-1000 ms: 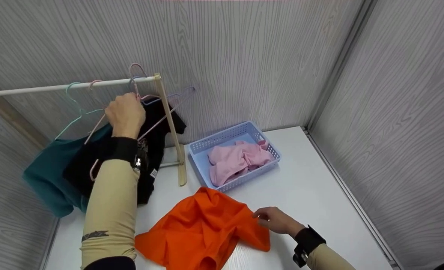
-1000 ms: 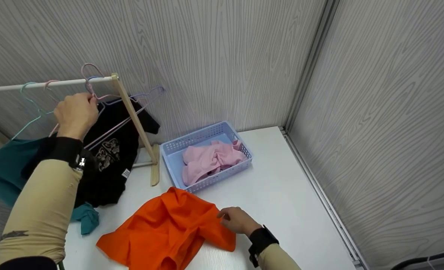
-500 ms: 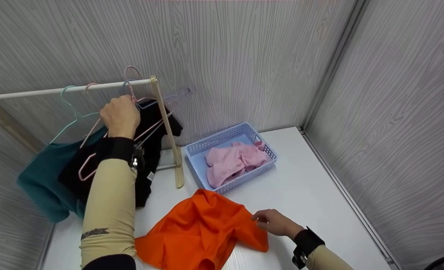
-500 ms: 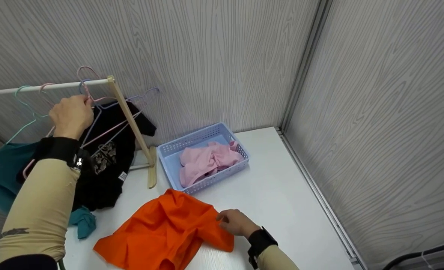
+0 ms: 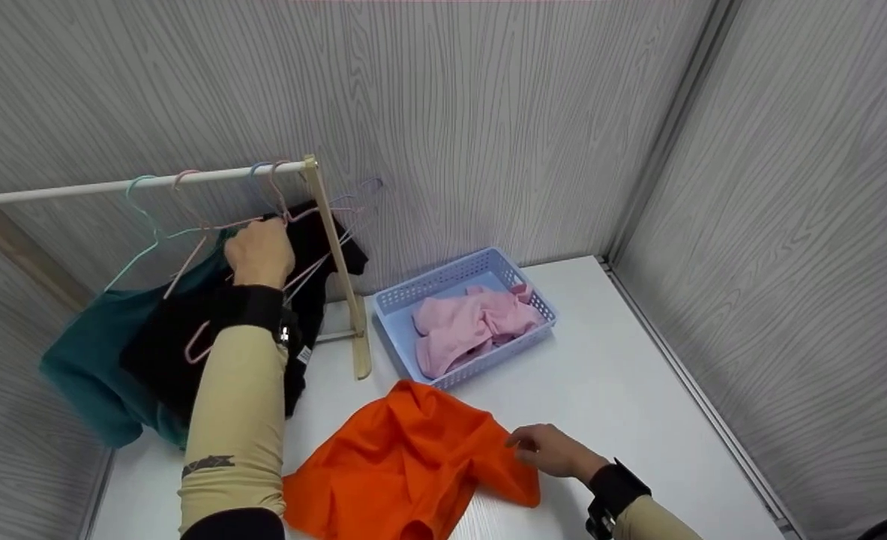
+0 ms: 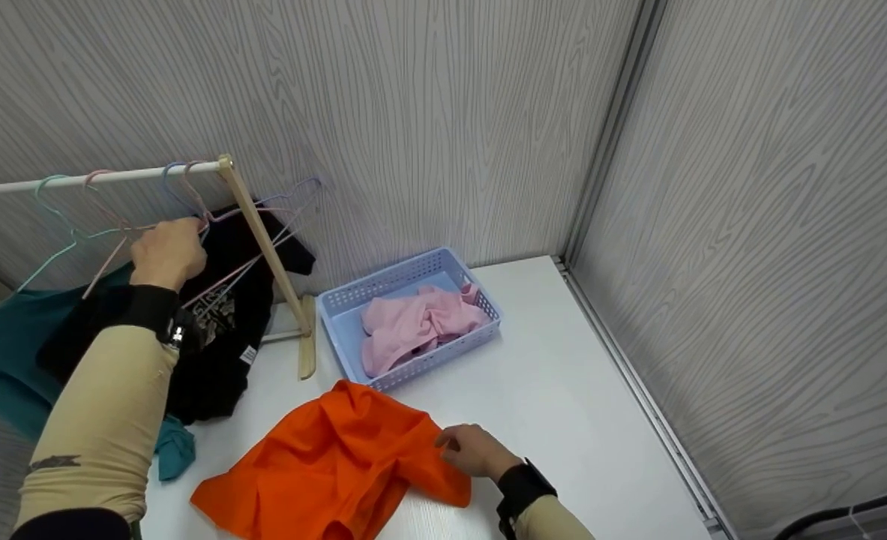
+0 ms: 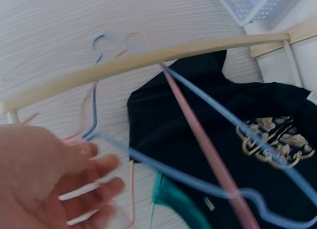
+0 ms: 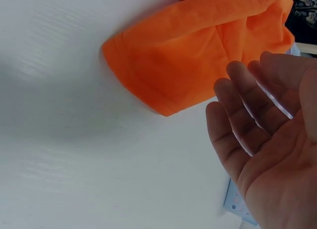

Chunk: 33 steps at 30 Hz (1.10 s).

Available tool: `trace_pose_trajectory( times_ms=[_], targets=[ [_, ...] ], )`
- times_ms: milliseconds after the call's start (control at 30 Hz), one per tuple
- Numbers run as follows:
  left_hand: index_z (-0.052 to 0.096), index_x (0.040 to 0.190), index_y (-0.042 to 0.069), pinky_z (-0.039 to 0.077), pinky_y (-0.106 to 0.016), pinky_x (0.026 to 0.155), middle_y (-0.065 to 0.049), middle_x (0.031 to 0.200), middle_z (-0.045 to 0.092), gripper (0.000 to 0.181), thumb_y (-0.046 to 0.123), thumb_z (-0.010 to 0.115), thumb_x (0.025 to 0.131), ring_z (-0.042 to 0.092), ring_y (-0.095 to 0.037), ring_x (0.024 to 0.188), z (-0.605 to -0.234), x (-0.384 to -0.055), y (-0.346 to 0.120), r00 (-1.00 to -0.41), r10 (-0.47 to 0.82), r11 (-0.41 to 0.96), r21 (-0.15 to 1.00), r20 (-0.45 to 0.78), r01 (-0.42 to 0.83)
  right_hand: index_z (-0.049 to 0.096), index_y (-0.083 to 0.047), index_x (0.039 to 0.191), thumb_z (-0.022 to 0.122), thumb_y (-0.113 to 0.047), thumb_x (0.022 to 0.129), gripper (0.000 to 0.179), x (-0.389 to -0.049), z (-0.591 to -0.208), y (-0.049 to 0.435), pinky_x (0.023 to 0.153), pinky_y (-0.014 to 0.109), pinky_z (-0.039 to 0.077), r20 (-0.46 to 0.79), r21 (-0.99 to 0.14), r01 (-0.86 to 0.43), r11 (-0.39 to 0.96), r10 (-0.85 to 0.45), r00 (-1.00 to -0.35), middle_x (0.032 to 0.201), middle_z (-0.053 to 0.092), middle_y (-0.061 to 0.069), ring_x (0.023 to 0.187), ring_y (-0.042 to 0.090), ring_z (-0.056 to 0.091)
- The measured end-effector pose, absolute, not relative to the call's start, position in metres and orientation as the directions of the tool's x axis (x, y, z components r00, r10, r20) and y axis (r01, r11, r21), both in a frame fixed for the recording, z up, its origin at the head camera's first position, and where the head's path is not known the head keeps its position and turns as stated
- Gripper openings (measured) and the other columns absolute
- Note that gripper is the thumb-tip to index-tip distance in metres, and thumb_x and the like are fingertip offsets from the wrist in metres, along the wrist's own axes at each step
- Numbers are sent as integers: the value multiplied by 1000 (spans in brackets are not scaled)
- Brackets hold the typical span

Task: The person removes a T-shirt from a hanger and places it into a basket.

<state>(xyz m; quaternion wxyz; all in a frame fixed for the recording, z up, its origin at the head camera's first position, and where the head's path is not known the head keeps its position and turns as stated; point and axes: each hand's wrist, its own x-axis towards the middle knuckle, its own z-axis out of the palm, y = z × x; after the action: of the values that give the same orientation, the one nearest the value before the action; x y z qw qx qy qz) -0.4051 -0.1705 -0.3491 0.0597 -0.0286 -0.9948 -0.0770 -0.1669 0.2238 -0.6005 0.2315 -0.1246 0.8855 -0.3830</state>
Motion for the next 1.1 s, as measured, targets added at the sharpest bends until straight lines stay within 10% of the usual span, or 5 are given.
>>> trace_pose_trajectory(
  times_ms=[433, 667, 867, 1100],
  targets=[
    [56, 125, -2, 48, -58, 85, -27, 126, 52, 31, 6, 45, 97, 53, -45, 110, -367, -369, -184, -963, 97, 951, 264, 250, 164, 67, -4, 116, 57, -14, 96, 25, -181, -594, 193, 83, 36, 52, -267, -698, -140, 703, -436, -859, 107, 69, 7, 93, 17, 60],
    [62, 121, 4, 50, -54, 86, -21, 120, 64, 31, 20, 46, 100, 63, -39, 101, -390, -339, -185, -975, 218, 927, 306, 37, 218, 67, -3, 114, 60, -11, 91, 25, -196, -598, 155, 83, 42, 51, -170, -583, -195, 789, -352, -920, 103, 66, 11, 92, 24, 61],
    [64, 121, 7, 49, -50, 90, -18, 120, 65, 32, 24, 50, 98, 62, -34, 102, -427, -312, -183, -946, 300, 905, 349, -123, 242, 42, -20, 145, 71, -45, 85, 72, -200, -612, 99, 89, 56, 51, -250, -447, -80, 891, -210, -945, 148, 35, 22, 121, 45, 49],
    [67, 112, 9, 51, -47, 85, -14, 111, 69, 24, 24, 55, 96, 64, -29, 95, -481, -277, -178, -904, 352, 891, 383, -242, 244, 3, -57, 149, 67, -85, 55, 118, -187, -650, 45, 76, 36, 57, -442, -39, -213, 976, -208, -872, 165, 1, 12, 124, 43, 51]
  ],
)
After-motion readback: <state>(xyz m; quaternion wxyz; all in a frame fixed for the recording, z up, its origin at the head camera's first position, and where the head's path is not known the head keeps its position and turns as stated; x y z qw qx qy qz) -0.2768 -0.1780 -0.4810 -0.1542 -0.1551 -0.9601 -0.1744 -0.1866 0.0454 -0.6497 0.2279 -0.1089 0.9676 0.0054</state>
